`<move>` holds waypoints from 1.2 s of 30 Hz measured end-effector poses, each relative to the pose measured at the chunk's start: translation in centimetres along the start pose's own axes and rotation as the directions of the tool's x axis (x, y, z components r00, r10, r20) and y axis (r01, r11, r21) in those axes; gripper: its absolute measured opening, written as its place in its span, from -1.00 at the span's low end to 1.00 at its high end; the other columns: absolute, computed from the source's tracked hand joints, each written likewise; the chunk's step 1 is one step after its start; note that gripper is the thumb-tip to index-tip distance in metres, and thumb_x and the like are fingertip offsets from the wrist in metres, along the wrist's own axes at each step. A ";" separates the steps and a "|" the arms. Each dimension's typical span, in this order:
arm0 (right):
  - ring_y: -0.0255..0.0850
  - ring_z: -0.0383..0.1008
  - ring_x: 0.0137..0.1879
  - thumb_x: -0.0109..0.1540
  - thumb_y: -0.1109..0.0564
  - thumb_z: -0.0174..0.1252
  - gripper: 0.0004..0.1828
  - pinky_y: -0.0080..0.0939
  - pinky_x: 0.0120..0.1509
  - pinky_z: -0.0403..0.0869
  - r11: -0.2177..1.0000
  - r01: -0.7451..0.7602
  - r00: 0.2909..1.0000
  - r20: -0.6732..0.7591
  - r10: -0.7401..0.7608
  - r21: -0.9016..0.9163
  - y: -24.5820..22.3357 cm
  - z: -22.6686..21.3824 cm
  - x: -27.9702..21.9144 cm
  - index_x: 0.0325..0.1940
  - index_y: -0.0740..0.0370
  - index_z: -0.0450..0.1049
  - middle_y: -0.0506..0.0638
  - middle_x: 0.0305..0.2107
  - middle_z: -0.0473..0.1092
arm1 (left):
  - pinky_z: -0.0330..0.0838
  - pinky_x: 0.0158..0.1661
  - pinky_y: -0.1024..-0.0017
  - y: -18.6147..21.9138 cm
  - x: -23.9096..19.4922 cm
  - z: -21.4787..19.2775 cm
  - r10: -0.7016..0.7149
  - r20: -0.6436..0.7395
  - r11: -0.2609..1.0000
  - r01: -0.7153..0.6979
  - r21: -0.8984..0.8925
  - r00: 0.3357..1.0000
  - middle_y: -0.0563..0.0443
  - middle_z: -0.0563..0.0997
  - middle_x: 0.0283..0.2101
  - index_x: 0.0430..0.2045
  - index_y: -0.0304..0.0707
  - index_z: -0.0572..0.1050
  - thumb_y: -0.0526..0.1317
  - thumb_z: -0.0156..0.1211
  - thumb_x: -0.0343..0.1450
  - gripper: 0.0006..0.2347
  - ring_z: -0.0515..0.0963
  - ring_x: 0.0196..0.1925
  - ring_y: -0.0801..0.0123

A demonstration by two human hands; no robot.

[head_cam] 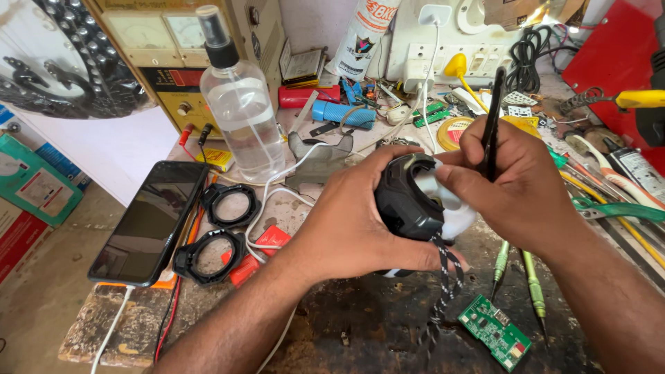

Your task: The person uses a green plastic pry tool and tweezers to carefully separate the casing of a white dome security camera. They work around the seams to release clips, rotate the device to access different sides, and inspect the interior after opening the housing.

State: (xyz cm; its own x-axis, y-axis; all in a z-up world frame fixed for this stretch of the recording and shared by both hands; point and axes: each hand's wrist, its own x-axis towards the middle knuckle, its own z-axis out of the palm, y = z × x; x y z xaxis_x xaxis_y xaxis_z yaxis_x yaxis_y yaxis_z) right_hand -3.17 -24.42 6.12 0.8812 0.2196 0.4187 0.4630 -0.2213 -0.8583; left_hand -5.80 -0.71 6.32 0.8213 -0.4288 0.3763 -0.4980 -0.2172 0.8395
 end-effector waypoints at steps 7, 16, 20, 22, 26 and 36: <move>-0.42 0.51 -0.03 0.30 0.33 0.23 -0.71 -0.38 -0.02 0.46 0.989 -0.013 1.000 -0.020 0.016 0.145 -0.5 -0.2 0.0 -0.32 0.14 0.24 -0.19 -0.40 0.29 | 0.63 0.06 0.41 0.9 -0.7 1.4 0.189 -0.184 0.982 -0.189 0.014 0.965 -0.05 0.67 -0.02 0.17 -0.38 0.39 0.00 0.58 0.07 -0.21 0.73 -0.01 0.37; -0.33 0.57 -0.17 0.09 0.41 0.31 -0.63 -0.29 -0.16 0.57 0.981 -0.193 0.981 -0.023 0.192 -0.030 -1.7 0.1 0.3 -0.42 0.17 0.21 0.05 -0.31 0.59 | 0.61 -0.07 0.29 2.0 -0.9 2.2 0.065 -0.170 0.990 -0.042 0.135 0.983 -0.14 0.66 -0.12 0.13 -0.38 0.36 0.05 0.51 0.01 -0.19 0.74 -0.12 0.17; -0.34 0.59 -0.14 0.10 0.39 0.27 -0.61 -0.31 -0.19 0.59 0.982 -0.152 0.988 -0.009 0.152 -0.112 -2.4 0.4 0.3 -0.44 0.14 0.15 0.07 -0.26 0.63 | 0.63 -0.06 0.28 1.9 -0.9 2.1 0.142 -0.173 0.974 -0.106 0.200 0.975 -0.16 0.67 -0.12 0.16 -0.39 0.38 0.07 0.52 0.05 -0.19 0.75 -0.09 0.12; -0.34 0.59 -0.11 0.11 0.37 0.28 -0.60 -0.33 -0.17 0.59 0.983 -0.119 0.993 0.007 0.121 -0.141 -2.6 0.4 0.2 -0.44 0.14 0.14 0.04 -0.24 0.64 | 0.64 -0.07 0.28 1.7 -0.9 2.1 0.123 -0.154 0.976 -0.092 0.198 0.980 -0.15 0.68 -0.13 0.14 -0.37 0.41 0.07 0.50 0.06 -0.22 0.76 -0.10 0.12; -0.35 0.63 -0.01 0.12 0.36 0.29 -0.60 -0.34 -0.11 0.62 0.961 -0.106 0.994 -0.019 0.105 -0.256 -2.7 0.4 0.0 -0.48 0.15 0.15 0.06 -0.35 0.56 | 0.62 -0.05 0.24 1.3 -0.9 2.3 0.175 -0.179 0.960 -0.127 0.249 0.968 -0.22 0.67 -0.10 0.17 -0.44 0.37 0.07 0.53 0.07 -0.18 0.74 -0.07 0.05; -0.38 0.53 -0.14 0.16 0.32 0.30 -0.58 -0.35 -0.17 0.54 0.950 -0.150 0.989 -0.029 0.148 -0.272 -2.4 0.6 -0.3 -0.50 0.18 0.12 0.00 -0.42 0.49 | 0.58 0.01 0.18 0.9 -1.1 2.3 0.214 -0.153 0.940 -0.161 0.300 0.965 -0.27 0.65 -0.04 0.18 -0.47 0.36 0.05 0.51 0.07 -0.18 0.70 -0.01 -0.03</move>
State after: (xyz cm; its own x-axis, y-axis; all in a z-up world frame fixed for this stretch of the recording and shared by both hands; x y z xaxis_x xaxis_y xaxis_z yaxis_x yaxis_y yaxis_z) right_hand -4.57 -23.35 7.87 0.9422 0.1567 0.2960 0.3341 -0.5019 -0.7978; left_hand -7.80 -2.49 5.78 0.7282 -0.3261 0.6029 -0.6842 -0.3978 0.6113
